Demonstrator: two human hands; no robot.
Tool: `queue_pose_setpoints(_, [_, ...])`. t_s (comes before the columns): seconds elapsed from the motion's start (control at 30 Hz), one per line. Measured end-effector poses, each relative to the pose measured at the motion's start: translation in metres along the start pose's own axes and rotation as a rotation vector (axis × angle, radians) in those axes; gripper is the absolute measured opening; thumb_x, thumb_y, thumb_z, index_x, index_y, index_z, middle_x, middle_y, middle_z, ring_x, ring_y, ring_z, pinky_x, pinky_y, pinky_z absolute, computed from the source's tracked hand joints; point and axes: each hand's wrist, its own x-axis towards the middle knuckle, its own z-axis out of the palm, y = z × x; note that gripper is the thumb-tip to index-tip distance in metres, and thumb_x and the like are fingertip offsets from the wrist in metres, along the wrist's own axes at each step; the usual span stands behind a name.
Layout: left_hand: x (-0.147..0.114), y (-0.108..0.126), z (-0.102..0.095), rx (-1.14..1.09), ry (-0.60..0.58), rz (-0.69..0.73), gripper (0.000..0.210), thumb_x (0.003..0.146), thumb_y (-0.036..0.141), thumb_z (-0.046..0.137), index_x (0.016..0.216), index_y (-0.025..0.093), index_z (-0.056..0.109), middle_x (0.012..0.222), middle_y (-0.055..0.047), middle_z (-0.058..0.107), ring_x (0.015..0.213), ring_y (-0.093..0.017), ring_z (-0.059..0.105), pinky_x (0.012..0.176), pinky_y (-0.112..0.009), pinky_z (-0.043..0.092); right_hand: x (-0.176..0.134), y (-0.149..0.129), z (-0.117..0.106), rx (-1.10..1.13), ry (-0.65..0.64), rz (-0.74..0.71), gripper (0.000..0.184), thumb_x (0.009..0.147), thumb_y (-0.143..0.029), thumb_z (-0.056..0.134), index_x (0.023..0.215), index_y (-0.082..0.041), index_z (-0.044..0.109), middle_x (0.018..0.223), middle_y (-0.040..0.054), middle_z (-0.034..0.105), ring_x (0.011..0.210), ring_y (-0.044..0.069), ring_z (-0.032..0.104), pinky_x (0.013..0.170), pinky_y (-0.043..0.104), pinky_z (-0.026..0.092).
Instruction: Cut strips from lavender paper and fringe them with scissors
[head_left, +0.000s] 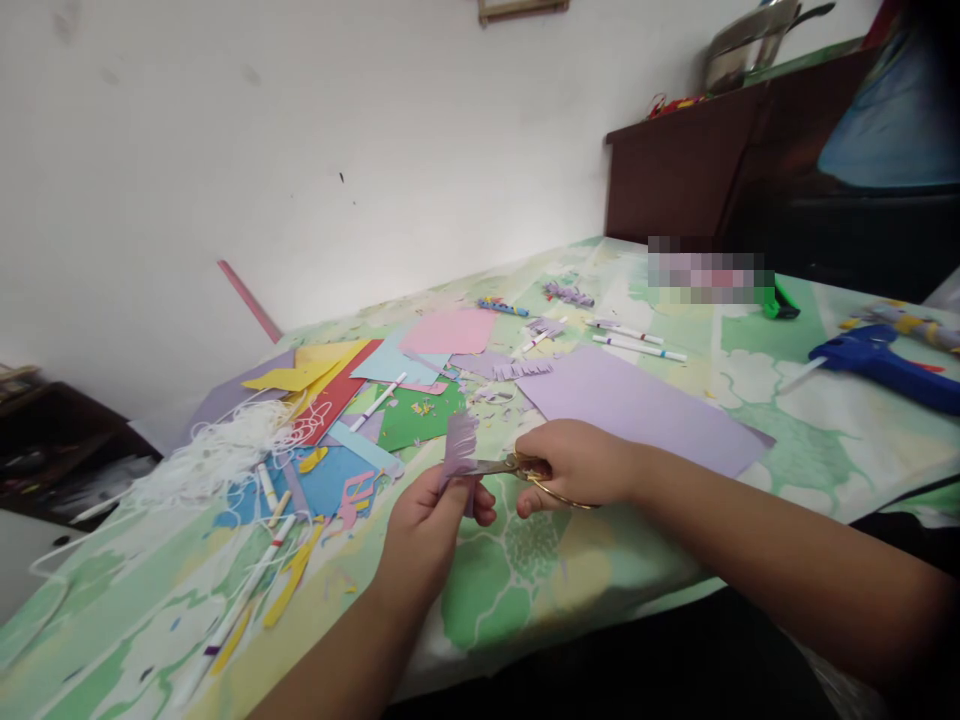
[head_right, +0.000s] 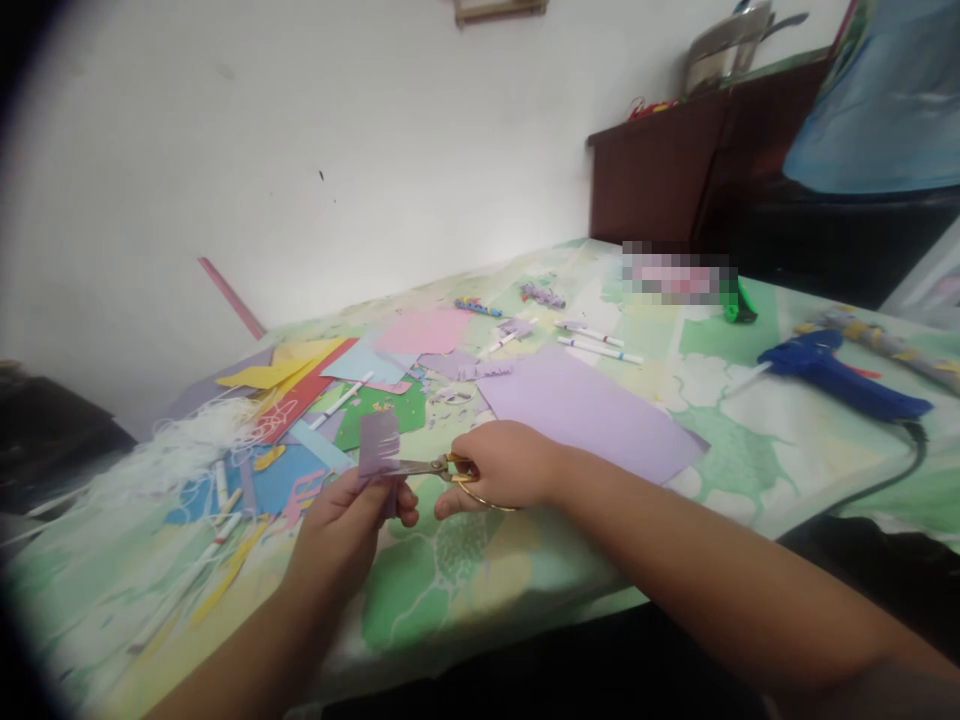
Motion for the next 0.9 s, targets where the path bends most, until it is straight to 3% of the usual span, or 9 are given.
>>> queue_pose_setpoints(0.37, [-0.0017, 0.0039, -0.0023, 0.187, -0.062, 0.078, 0.021, 0.071, 0.026, 0.045, 0.055, 0.017, 0.055, 0.052, 0.001, 0.054, 0.052, -0.011, 0.051, 0.055, -0.024, 0.04, -0.0006, -0.0004, 0.0001, 0.062, -0.019, -0.046, 0.047, 0.063, -0.061, 0.039, 0.066, -0.016, 0.05, 0.057, -0.0013, 0.045, 0.049, 0.008, 0.033, 0.044, 0.019, 0.02])
queue_pose_setpoints(0.77, [-0.0032, 0.0041, -0.0025, 0.291, -0.043, 0.132, 0.025, 0.071, 0.024, 0.045, 0.049, 0.018, 0.054, 0.05, 0.002, 0.053, 0.051, -0.011, 0.049, 0.053, -0.021, 0.038, -0.0025, 0.0012, -0.0009, 0.12, -0.087, -0.125, 0.05, 0.066, -0.061, 0.036, 0.069, -0.014, 0.052, 0.056, -0.0008, 0.045, 0.049, 0.008, 0.034, 0.044, 0.019, 0.022])
queue_pose_setpoints(0.9, [-0.0043, 0.0029, 0.0007, 0.287, 0.028, 0.134, 0.026, 0.071, 0.024, 0.045, 0.046, 0.018, 0.053, 0.047, 0.003, 0.052, 0.05, -0.01, 0.048, 0.052, -0.021, 0.037, -0.0019, 0.0004, -0.0013, 0.081, -0.067, -0.101, 0.049, 0.065, -0.062, 0.037, 0.065, -0.015, 0.051, 0.053, -0.0019, 0.043, 0.047, 0.008, 0.034, 0.043, 0.019, 0.022])
